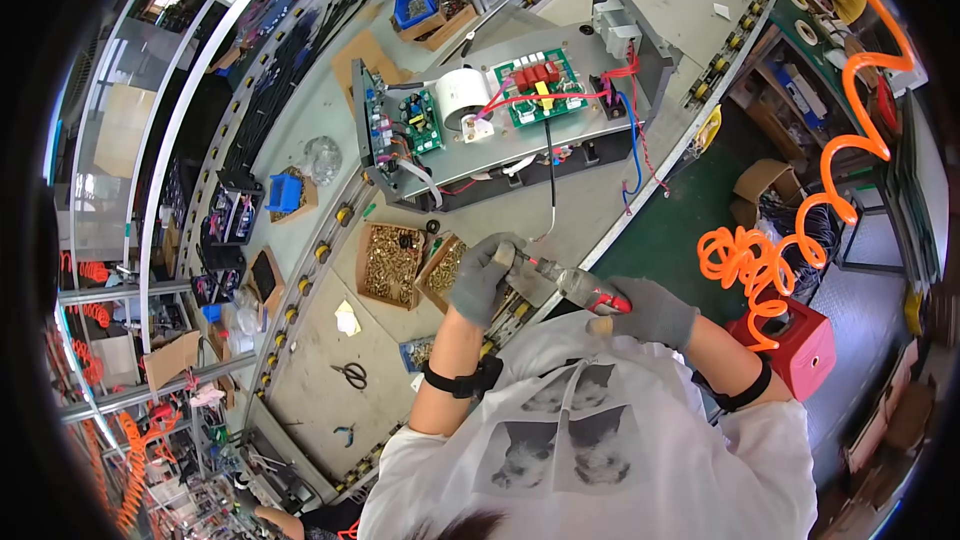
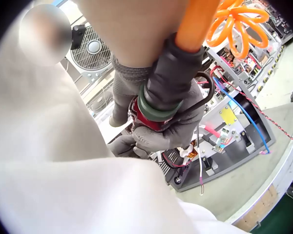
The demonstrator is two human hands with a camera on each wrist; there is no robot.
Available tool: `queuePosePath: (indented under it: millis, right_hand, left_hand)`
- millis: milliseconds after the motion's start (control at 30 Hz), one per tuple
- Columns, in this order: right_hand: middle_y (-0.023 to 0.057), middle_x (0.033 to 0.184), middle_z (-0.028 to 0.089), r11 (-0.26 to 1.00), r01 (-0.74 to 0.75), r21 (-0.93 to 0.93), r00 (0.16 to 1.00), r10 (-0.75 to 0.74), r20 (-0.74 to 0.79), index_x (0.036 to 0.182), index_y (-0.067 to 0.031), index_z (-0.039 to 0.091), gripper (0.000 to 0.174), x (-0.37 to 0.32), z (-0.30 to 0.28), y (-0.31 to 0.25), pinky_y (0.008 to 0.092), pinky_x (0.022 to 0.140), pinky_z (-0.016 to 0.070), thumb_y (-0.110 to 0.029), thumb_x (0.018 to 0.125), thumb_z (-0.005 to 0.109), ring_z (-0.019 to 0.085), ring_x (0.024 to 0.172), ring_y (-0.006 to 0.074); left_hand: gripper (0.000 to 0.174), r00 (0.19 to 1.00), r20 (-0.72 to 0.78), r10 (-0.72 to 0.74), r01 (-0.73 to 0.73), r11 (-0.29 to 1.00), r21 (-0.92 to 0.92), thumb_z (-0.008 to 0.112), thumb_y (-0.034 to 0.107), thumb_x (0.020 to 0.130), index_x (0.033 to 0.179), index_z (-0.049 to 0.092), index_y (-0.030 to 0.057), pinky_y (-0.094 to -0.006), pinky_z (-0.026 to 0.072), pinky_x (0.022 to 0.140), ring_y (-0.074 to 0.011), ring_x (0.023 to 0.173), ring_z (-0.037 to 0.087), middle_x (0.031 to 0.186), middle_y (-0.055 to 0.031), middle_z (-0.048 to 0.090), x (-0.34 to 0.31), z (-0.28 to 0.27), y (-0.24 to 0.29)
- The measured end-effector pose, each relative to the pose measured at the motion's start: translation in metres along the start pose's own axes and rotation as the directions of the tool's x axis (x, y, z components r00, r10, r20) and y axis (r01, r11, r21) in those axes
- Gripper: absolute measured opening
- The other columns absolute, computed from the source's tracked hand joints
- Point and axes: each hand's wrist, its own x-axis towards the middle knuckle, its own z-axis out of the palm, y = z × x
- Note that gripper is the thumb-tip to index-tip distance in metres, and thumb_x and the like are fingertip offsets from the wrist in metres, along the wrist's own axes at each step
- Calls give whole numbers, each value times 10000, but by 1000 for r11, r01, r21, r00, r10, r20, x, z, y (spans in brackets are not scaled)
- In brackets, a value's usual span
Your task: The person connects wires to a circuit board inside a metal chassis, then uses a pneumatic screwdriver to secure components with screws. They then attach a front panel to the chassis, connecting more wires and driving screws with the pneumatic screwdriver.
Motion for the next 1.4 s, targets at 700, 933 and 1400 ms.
queuePosePath:
  millis: [700,933,1400]
  right_hand:
    - [29,709,543,769,352,533,922,-187,-338,1106,23,514,610,3,-232,13,219,392,395,-372,691,723,510,450,100]
    - [11,679,524,837,288,465,948,-182,-260,1161,10,510,571,84,-373,8,217,397,389,-327,736,690,483,476,76]
    - [-13,706,500,918,382,106,912,-393,117,1151,-5,530,548,256,-425,-159,203,452,384,-266,698,695,461,545,52]
  left_hand:
    - [122,880,-46,-473,307,639,-706,517,-7,860,962,575,-41,-266,507,665,-174,724,572,887,-94,618,204,93,-109]
    - [234,800,-457,-389,-426,169,-889,547,123,874,1078,520,11,-324,493,747,-217,817,565,970,-98,585,20,95,-83]
    - [215,287,-478,830,100,471,877,675,172,820,1001,612,74,-258,457,498,-148,578,597,675,-28,602,139,154,234]
